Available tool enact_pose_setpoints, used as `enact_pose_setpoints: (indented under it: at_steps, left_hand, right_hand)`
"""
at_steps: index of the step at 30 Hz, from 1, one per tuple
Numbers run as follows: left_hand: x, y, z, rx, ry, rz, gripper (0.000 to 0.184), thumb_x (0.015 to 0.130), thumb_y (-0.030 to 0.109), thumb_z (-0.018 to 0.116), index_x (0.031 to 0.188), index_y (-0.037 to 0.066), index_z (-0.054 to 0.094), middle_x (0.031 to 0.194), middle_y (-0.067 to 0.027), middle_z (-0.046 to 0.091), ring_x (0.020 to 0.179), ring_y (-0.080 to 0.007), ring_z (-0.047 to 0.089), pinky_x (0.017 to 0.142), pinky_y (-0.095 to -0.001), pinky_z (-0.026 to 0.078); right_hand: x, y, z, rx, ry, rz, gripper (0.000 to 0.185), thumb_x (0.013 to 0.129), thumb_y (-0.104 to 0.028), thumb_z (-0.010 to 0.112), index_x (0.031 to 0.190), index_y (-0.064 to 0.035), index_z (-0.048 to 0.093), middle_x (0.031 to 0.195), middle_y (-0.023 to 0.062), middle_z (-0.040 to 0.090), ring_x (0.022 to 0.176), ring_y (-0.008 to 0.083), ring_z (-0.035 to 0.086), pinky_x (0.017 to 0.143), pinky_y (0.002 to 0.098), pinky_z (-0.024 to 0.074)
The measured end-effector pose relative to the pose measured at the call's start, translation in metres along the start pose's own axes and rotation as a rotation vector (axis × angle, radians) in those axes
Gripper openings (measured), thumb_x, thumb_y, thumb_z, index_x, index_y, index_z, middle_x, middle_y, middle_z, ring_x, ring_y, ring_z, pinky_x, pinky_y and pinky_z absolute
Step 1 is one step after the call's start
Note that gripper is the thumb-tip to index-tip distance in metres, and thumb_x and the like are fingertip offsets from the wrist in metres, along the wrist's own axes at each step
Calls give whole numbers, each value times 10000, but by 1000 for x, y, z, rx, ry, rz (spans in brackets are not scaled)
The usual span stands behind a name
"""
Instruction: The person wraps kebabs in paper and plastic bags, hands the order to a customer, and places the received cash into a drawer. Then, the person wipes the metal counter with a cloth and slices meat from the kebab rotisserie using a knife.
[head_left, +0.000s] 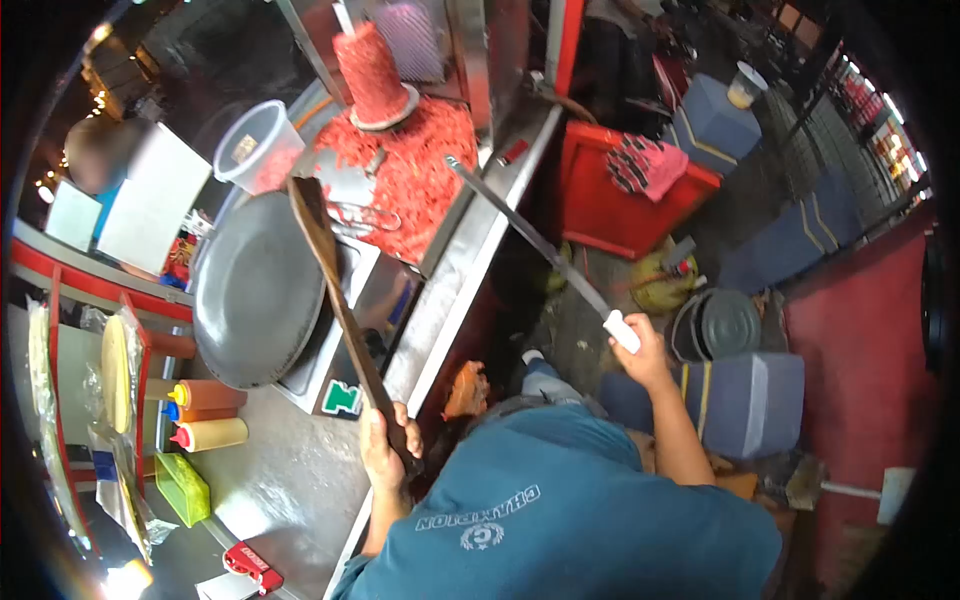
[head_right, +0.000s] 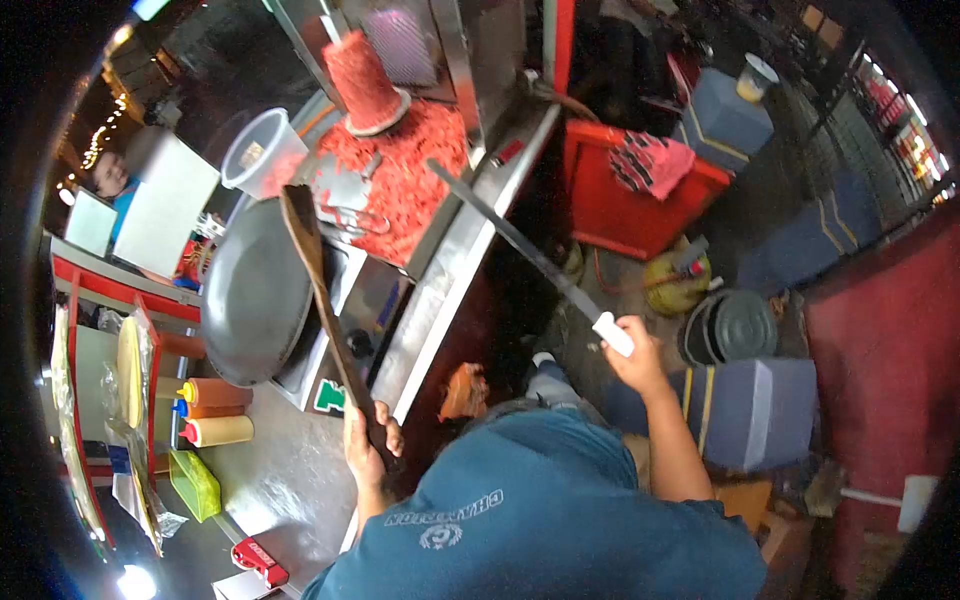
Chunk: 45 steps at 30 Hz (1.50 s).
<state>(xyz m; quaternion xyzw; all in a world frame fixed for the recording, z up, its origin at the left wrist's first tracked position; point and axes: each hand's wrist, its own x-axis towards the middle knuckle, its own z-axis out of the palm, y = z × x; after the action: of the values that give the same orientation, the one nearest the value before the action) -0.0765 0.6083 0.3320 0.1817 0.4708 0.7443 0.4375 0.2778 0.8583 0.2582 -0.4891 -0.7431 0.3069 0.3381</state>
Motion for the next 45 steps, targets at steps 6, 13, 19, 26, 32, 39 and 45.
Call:
enact_pose_setpoints:
  at_steps: [6,13,19,26,32,39,45]
  left_hand:
    - [49,-1,38,36,-30,-20,688,1103,409,451,1656,146,137,915,-44,517,492,-101,462,415,-241,392]
    - [127,-32,109,95,83,-16,688,1104,410,449,1664,171,128,926,-23,502,522,-81,439,444,-235,386]
    - [183,-58,167,156,188,-11,613,1126,347,413,1667,275,135,943,-35,477,567,-94,446,485,-242,398]
    - [219,-39,202,147,300,113,600,1121,320,429,1663,259,177,914,-19,474,541,-78,415,454,-228,377]
    - [215,-58,189,301,296,36,618,1125,249,419,1669,282,129,882,-24,474,535,-94,434,472,-255,404]
    - [203,-51,174,396,246,-4,630,1121,250,437,1670,289,132,807,-18,459,554,-105,458,488,-266,420]
    - [199,-60,175,426,232,29,652,1117,244,442,1670,324,106,779,-21,453,542,-108,449,479,-267,426]
  right_hand:
    - [134,-82,80,363,-395,-218,333,971,-168,728,1236,-26,586,950,91,669,750,140,637,685,316,544]
    - [262,-124,126,814,-907,-98,360,1042,-145,606,1372,-23,528,879,11,608,593,50,512,523,226,449]
    - [324,-121,142,885,-1051,-362,486,1005,-41,614,1452,-27,423,930,9,588,659,49,521,571,215,449]
    - [359,-140,142,877,-1175,-280,499,1065,-79,526,1530,-58,347,905,16,565,647,60,515,563,231,468]
    - [350,-130,133,686,-546,-663,624,962,-27,604,1536,53,373,1394,242,608,1280,286,620,1055,363,482]
    - [317,-104,125,461,-327,-801,587,948,17,628,1517,-53,501,1109,199,668,915,329,650,846,364,526]
    - [346,-149,161,389,-242,-829,541,980,-30,616,1509,-46,504,960,211,610,820,376,599,796,413,513]
